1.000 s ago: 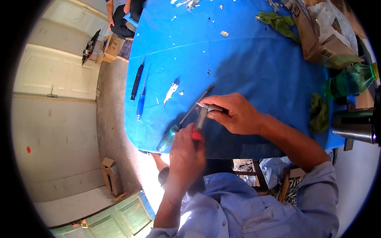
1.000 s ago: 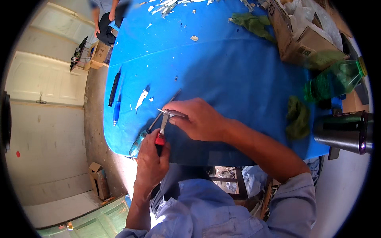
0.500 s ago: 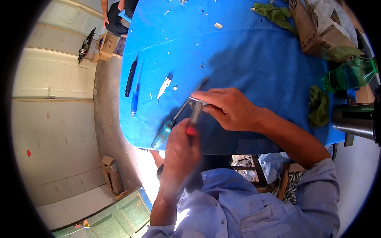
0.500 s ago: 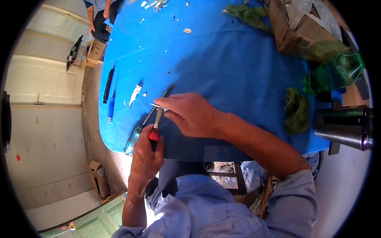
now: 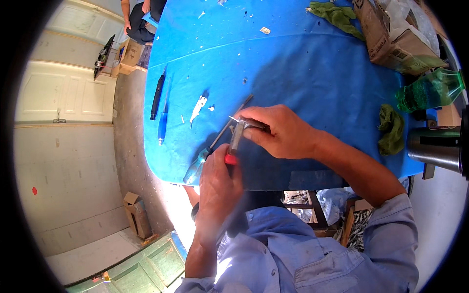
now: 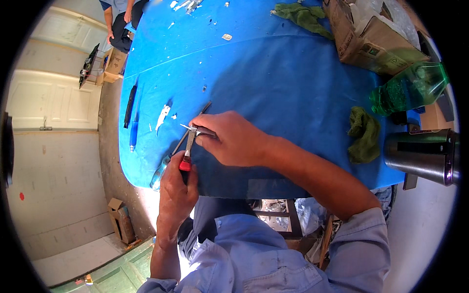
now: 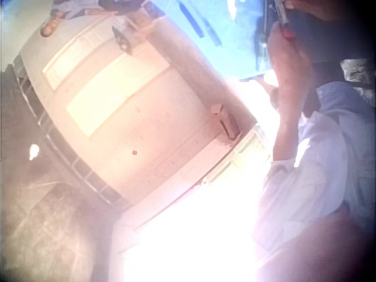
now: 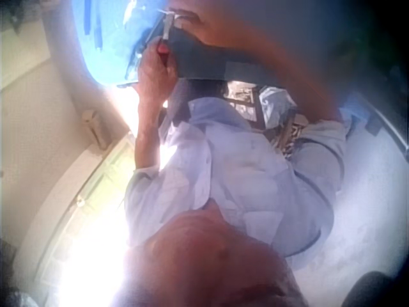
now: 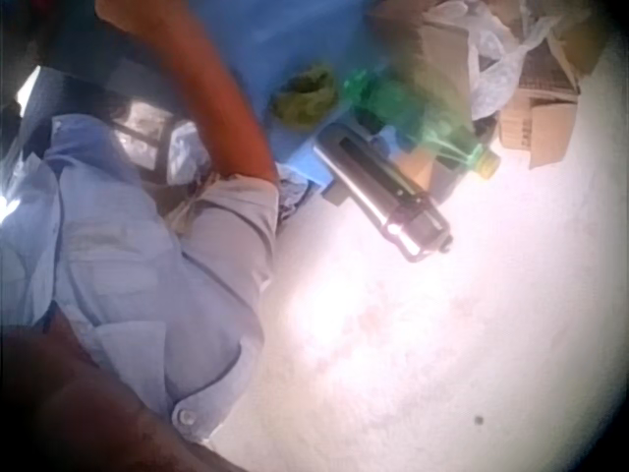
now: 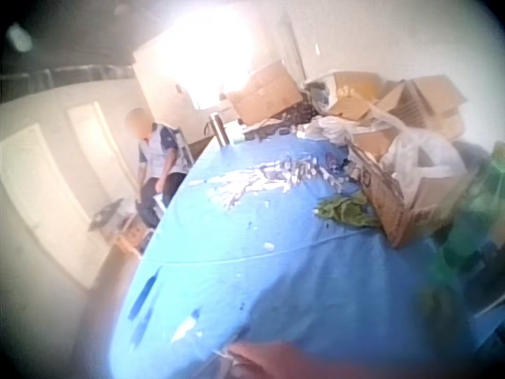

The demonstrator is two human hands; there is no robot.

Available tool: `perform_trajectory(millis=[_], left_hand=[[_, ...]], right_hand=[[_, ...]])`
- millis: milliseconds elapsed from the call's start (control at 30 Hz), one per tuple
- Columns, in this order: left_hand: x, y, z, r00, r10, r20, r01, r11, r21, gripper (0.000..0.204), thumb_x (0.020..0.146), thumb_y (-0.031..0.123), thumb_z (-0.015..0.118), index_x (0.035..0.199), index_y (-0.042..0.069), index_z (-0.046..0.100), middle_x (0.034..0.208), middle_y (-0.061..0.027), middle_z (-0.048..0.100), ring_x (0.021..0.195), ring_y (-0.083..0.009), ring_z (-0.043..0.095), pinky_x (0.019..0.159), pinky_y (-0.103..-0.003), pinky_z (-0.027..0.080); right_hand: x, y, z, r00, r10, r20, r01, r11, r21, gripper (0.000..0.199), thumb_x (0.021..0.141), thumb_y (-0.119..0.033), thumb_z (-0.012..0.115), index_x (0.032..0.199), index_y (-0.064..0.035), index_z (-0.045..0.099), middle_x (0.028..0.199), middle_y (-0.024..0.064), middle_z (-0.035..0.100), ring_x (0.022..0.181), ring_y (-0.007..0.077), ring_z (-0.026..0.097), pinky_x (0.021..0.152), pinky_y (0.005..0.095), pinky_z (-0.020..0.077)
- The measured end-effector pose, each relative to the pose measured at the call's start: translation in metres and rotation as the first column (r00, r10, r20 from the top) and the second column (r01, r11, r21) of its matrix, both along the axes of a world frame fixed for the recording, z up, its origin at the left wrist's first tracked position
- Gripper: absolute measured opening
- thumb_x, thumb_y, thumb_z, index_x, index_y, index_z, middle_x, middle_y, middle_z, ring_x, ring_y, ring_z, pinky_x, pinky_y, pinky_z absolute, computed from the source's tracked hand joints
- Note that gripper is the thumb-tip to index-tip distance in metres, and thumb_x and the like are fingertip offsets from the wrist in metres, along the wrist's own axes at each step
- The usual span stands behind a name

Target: The person disassembles small electrical components with a screwdriver and pliers on a blue-covered table. They pry apart plastic housings and remove metal internal parts, placing the sorted pieces into a cardboard box.

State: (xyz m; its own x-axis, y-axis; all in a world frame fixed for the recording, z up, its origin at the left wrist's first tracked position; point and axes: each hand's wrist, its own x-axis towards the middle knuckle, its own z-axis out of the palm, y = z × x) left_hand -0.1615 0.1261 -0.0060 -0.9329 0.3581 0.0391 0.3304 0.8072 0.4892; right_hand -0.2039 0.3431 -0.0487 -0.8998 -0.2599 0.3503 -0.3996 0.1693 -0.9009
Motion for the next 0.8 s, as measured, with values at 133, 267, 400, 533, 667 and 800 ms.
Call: perform_trajectory(millis=[133,267,400,533,667,800], left_hand=[[-0.001,0.001,0.001,1.000,0.003,0.005,-0.003,1.000,0.005,0.034,0.099,0.003,0.064,0.131,-0.002,0.055,0.102,-0.0255,0.068,0.091,-0.0446,0.068,0.081,-0.047,0.054],[-0.001,0.001,0.000,1.000,0.006,0.000,-0.006,1.000,0.018,0.033,0.099,0.003,0.064,0.130,-0.002,0.055,0.101,-0.0252,0.067,0.090,-0.0437,0.068,0.080,-0.047,0.054],[-0.001,0.002,0.000,0.999,0.037,0.015,-0.038,0.999,0.032,0.032,0.098,0.003,0.065,0.129,-0.001,0.056,0.099,-0.0240,0.067,0.088,-0.0420,0.068,0.079,-0.046,0.053],[-0.001,-0.002,0.001,1.000,0.016,0.008,-0.016,1.000,0.018,0.031,0.099,0.003,0.066,0.128,0.000,0.057,0.097,-0.0225,0.067,0.085,-0.0394,0.068,0.076,-0.044,0.053],[0.001,-0.009,0.001,0.996,0.026,0.081,-0.030,0.998,0.049,0.029,0.100,0.005,0.065,0.128,0.001,0.058,0.093,-0.0195,0.067,0.080,-0.0341,0.069,0.072,-0.041,0.053],[0.004,-0.007,0.003,0.985,0.053,0.164,-0.070,0.993,0.099,0.027,0.101,0.007,0.065,0.127,0.001,0.059,0.088,-0.0162,0.066,0.076,-0.0286,0.067,0.070,-0.038,0.052]], right_hand=[[-0.002,0.004,0.004,0.962,0.139,0.236,-0.111,0.985,-0.129,0.024,0.103,-0.009,0.063,0.125,-0.0011,0.067,0.081,0.0062,0.064,0.073,0.0112,0.061,0.065,0.0295,0.0494],[-0.004,0.007,0.007,0.897,0.188,0.399,-0.135,0.978,-0.159,0.016,0.101,-0.014,0.061,0.108,-0.0008,0.066,0.076,0.0114,0.063,0.070,0.0216,0.063,0.065,0.0373,0.0487],[-0.002,0.010,0.020,0.906,0.139,0.399,-0.137,0.990,-0.034,0.016,0.100,-0.017,0.062,0.096,-0.0011,0.064,0.075,0.0178,0.063,0.069,0.0355,0.064,0.065,0.0451,0.0482],[-0.002,0.006,0.004,0.999,0.024,0.048,-0.027,0.997,0.079,0.016,0.102,-0.013,0.062,0.092,-0.0014,0.060,0.071,0.0125,0.056,0.063,0.0216,0.055,0.060,0.0376,0.0445],[-0.002,0.005,0.005,0.995,0.049,0.088,-0.054,0.997,0.054,0.017,0.102,-0.014,0.062,0.092,-0.0012,0.059,0.072,0.0128,0.055,0.063,0.0219,0.051,0.061,0.0379,0.0437],[-0.004,0.008,0.007,0.953,0.158,0.258,-0.137,0.986,-0.096,0.018,0.104,-0.016,0.061,0.093,-0.0015,0.062,0.072,0.0048,0.055,0.067,0.0132,0.049,0.062,0.0339,0.0433]])
